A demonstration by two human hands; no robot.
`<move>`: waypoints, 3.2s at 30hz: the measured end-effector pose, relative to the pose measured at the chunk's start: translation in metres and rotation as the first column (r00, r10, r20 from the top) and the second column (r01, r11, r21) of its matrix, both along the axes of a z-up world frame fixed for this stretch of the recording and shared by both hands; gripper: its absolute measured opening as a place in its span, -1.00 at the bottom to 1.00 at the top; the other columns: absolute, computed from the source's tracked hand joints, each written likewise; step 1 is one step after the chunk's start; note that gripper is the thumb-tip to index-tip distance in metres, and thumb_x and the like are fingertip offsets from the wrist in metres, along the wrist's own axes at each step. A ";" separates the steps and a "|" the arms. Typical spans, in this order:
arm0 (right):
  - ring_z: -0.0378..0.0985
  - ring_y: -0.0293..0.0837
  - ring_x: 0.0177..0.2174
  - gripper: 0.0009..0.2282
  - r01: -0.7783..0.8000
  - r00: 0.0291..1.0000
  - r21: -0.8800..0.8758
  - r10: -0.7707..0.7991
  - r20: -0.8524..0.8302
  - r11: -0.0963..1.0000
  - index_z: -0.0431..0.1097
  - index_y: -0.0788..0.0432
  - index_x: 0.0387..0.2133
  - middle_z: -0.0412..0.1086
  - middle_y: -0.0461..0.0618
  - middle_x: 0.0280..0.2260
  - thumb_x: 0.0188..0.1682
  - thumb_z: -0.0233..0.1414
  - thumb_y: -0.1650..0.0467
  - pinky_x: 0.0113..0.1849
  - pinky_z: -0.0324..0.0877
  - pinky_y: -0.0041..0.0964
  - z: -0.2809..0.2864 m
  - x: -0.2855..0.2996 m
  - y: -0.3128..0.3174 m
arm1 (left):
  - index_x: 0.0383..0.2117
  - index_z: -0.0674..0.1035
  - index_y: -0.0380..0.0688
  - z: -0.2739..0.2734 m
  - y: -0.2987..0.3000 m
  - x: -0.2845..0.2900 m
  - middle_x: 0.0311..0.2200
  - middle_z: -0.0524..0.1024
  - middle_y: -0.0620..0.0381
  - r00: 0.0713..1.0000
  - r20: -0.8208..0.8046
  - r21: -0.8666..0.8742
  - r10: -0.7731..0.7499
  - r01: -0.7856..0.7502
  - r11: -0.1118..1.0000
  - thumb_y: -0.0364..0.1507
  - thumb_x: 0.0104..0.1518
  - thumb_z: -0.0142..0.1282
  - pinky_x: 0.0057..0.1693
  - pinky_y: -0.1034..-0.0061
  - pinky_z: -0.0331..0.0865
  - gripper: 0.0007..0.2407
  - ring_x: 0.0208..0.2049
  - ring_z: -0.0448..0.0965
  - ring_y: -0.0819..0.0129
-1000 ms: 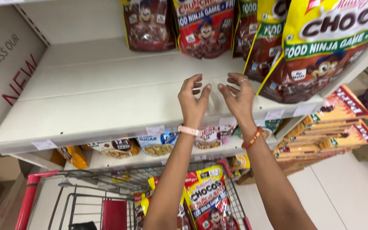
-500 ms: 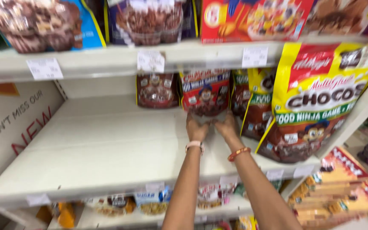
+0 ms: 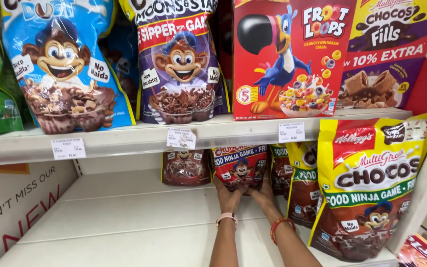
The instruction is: Stocking cereal bags onto a shelf from a cart and wiping the shelf surface with a cloth.
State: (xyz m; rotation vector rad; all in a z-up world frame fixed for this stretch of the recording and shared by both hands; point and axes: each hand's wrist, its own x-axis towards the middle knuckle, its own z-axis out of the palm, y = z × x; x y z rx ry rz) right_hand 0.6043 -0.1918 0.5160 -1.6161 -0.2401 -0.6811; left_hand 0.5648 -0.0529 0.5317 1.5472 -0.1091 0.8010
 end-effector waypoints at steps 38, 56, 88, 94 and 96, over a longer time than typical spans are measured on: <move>0.54 -0.10 -0.18 -0.33 -0.141 0.962 0.190 0.180 -0.205 0.972 0.23 0.25 0.02 0.38 0.13 -0.10 -0.43 0.39 0.51 -0.23 0.59 -0.26 0.052 -0.353 0.005 | -0.37 0.47 -0.30 0.075 0.029 -0.347 -0.39 0.52 -0.04 0.985 0.027 0.118 0.173 -0.175 0.978 -0.23 0.01 0.36 -0.16 0.28 0.41 -0.62 -0.35 0.56 0.13; 0.46 0.01 0.04 -0.12 -0.167 0.726 0.461 0.425 -0.540 0.871 0.12 0.29 0.21 0.39 0.17 0.05 -0.52 0.32 0.66 0.06 0.38 -0.05 -0.134 -0.541 -0.042 | 0.13 0.30 -0.33 -0.160 0.035 -0.554 0.04 0.38 -0.09 0.892 -0.282 -0.191 -0.353 0.308 0.932 -0.34 0.04 0.43 0.17 0.30 0.43 -0.39 0.05 0.48 0.16; -0.77 0.58 0.31 0.13 -0.815 0.543 -0.561 -0.146 -0.827 0.147 -0.53 -0.02 0.43 -0.83 0.54 0.33 -0.20 0.32 0.10 0.31 -0.28 0.25 -0.401 -0.522 -0.034 | 0.48 -0.28 0.27 -0.406 -0.003 -0.515 0.45 -0.71 -0.13 0.321 -0.943 0.314 0.084 0.784 0.535 0.01 -0.54 0.62 0.29 -0.57 -0.35 0.38 0.44 -0.73 -0.28; -0.86 0.59 0.29 0.15 -0.852 0.498 -0.509 -0.111 -0.860 0.125 -0.59 0.01 0.43 -0.90 0.54 0.30 -0.16 0.33 0.09 0.33 -0.38 0.20 -0.400 -0.513 -0.041 | 0.48 -0.35 0.26 -0.407 -0.003 -0.501 0.44 -0.77 -0.11 0.269 -0.960 0.271 0.081 0.814 0.514 0.03 -0.50 0.60 0.28 -0.59 -0.35 0.39 0.42 -0.78 -0.30; -0.66 0.43 0.35 0.06 -0.831 0.489 -0.492 -0.081 -0.869 0.259 -0.37 -0.02 0.44 -0.77 0.48 0.35 -0.21 0.34 0.16 0.34 -0.21 0.00 -0.397 -0.511 -0.046 | 0.49 -0.24 0.29 -0.390 -0.007 -0.498 0.48 -0.65 -0.11 0.196 -0.970 0.242 0.142 0.824 0.513 -0.02 -0.52 0.56 0.30 -0.56 -0.27 0.33 0.45 -0.68 -0.30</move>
